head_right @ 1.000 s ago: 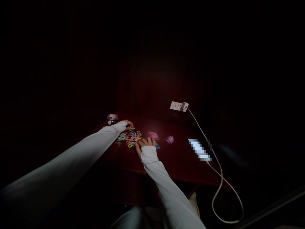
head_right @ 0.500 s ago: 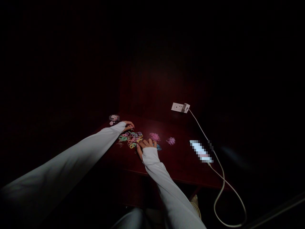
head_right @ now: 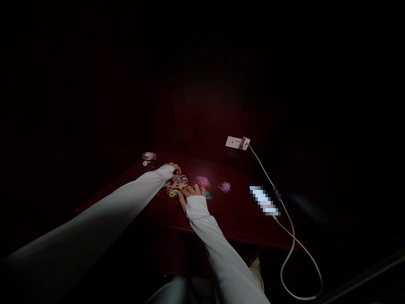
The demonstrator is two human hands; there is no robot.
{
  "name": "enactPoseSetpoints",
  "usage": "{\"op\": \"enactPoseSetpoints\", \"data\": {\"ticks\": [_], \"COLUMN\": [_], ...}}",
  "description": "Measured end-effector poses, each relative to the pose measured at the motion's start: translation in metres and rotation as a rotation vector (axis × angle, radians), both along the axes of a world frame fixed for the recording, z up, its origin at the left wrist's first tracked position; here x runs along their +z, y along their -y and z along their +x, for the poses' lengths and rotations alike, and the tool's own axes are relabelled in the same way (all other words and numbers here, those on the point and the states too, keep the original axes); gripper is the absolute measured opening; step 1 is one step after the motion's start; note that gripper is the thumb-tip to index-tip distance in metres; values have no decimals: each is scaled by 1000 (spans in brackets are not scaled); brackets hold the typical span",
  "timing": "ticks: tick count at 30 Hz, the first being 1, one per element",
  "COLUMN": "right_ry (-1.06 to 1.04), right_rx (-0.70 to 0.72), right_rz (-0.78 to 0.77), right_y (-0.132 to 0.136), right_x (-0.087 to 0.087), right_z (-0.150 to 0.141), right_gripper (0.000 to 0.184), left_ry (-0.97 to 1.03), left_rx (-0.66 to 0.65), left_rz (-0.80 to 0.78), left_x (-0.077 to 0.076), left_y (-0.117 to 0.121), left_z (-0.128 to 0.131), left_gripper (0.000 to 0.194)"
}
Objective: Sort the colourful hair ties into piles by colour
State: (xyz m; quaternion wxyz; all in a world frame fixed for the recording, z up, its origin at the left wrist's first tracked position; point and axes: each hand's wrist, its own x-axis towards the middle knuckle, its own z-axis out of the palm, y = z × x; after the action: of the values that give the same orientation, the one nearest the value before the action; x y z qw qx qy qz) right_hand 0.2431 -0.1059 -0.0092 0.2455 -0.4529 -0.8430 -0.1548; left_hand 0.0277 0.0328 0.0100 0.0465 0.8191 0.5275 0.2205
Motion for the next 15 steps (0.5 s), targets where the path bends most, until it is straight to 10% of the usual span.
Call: {"op": "enactPoseSetpoints", "data": {"ticks": [15], "right_ry": [-23], "right_rx": [31], "right_rz": [-10], "right_y": [4], "right_x": [5], "right_z": [-1], "right_gripper": [28], "left_ry": [253], "left_rx": [-48], "left_rz": [13], "left_x": [7], "left_y": [16], "left_z": [-27], "left_gripper": [28]}}
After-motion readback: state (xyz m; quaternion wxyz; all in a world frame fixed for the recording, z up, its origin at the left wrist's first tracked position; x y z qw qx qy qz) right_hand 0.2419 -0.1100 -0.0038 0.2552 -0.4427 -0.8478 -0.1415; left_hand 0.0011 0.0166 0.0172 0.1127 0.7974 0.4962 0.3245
